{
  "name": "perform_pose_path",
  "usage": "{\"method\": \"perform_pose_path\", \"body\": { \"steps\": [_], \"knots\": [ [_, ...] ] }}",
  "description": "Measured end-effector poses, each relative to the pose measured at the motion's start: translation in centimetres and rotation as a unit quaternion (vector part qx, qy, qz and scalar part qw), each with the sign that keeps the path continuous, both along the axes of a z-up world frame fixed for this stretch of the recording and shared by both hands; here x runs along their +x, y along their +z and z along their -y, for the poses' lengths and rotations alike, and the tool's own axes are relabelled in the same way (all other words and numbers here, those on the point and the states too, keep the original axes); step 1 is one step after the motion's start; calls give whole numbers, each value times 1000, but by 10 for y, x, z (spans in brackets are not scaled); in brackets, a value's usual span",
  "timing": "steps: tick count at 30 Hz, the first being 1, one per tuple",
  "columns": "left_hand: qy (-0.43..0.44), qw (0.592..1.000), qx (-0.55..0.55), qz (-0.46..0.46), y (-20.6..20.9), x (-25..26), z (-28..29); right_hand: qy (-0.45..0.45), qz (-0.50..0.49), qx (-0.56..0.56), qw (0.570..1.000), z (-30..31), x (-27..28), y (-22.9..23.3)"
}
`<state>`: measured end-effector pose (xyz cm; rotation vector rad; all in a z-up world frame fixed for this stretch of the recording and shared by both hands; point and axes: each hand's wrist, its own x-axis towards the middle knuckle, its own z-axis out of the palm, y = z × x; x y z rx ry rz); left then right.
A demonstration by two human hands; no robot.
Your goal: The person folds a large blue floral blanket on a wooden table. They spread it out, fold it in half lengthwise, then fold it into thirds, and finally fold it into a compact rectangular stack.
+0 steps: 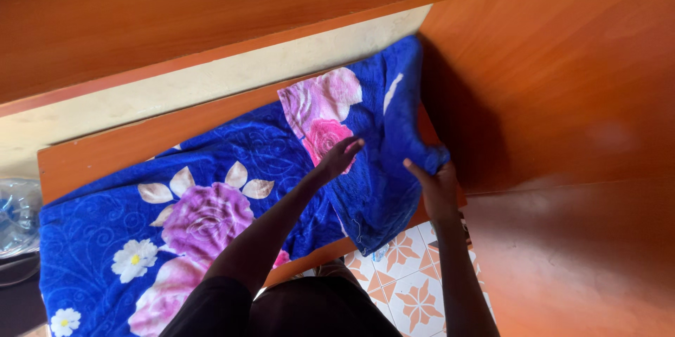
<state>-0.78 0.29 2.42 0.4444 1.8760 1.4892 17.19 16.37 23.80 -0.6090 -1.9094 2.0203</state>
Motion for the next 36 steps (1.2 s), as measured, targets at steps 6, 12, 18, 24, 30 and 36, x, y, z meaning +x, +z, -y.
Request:
{"method": "perform_pose_path", "body": {
  "steps": [6,12,18,24,30,36],
  "knots": [
    [90,957,197,192,110,-42,8,135,15,81,987,50,-3,0],
    [101,975,189,55,159,-81,24,263,-7,167,950,112,6,5],
    [154,962,102,-202,144,-91,58,313,-41,225,922,153,13,15],
    [158,944,181,-224,145,-63,127,351,-66,256,898,184,27,24],
    [224,926,261,-154,148,-32,209,377,-73,274,882,226,39,31],
    [314,910,250,-100,128,-12,294,376,-145,304,864,276,49,15]
  ]
}}
